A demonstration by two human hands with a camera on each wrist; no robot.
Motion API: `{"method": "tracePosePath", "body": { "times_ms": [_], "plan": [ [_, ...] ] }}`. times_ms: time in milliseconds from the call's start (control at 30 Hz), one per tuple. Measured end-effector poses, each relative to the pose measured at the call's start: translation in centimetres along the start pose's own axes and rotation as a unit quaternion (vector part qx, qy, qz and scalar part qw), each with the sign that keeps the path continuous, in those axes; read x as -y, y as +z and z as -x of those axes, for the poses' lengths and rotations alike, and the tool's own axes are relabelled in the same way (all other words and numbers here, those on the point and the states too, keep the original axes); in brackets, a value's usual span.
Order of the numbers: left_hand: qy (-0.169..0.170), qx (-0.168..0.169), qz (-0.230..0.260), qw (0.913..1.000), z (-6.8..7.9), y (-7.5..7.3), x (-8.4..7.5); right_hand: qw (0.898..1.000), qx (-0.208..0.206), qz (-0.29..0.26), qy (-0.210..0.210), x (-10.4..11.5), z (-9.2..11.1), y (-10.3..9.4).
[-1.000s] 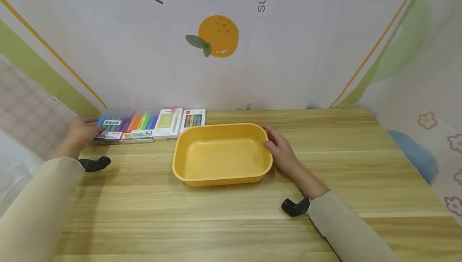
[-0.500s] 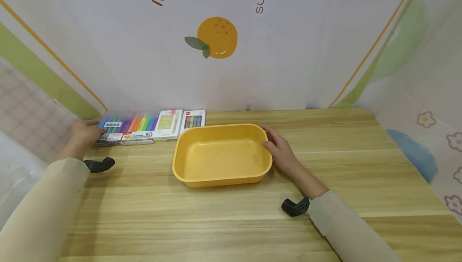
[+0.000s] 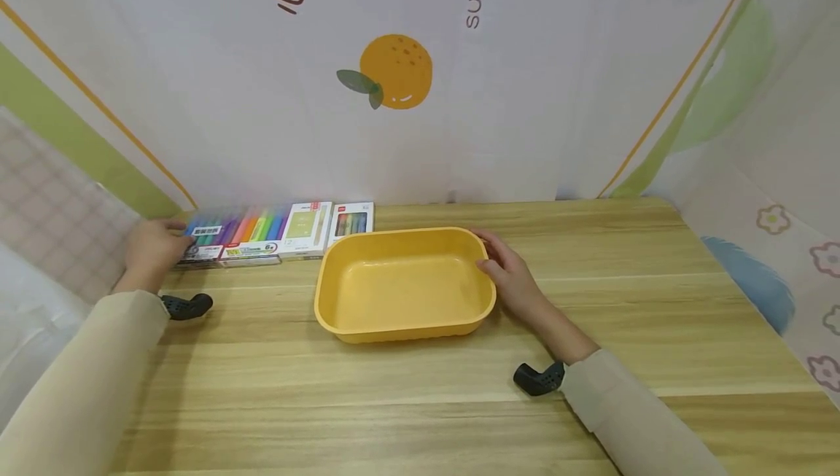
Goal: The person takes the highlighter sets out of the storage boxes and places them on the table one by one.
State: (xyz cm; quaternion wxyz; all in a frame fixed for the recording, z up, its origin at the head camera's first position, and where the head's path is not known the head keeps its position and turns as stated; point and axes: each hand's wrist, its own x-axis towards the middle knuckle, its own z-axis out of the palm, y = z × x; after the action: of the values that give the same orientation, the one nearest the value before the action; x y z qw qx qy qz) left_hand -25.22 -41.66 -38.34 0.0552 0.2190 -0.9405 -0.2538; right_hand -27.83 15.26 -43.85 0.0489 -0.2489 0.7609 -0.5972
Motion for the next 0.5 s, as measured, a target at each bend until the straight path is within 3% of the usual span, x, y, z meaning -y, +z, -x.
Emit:
{"method": "tracePosePath", "body": {
  "times_ms": [267,500],
  "plan": [
    [-0.007,0.015,0.031,0.9994,0.63,-0.20,-0.31,1.000,-0.001,0.006,0.000,0.03,-0.03,-0.02],
    [-0.001,0.019,0.007,0.9998,0.74,0.41,-0.66,1.000,0.000,-0.001,-0.005,0.02,0.06,0.01]
  ]
}}
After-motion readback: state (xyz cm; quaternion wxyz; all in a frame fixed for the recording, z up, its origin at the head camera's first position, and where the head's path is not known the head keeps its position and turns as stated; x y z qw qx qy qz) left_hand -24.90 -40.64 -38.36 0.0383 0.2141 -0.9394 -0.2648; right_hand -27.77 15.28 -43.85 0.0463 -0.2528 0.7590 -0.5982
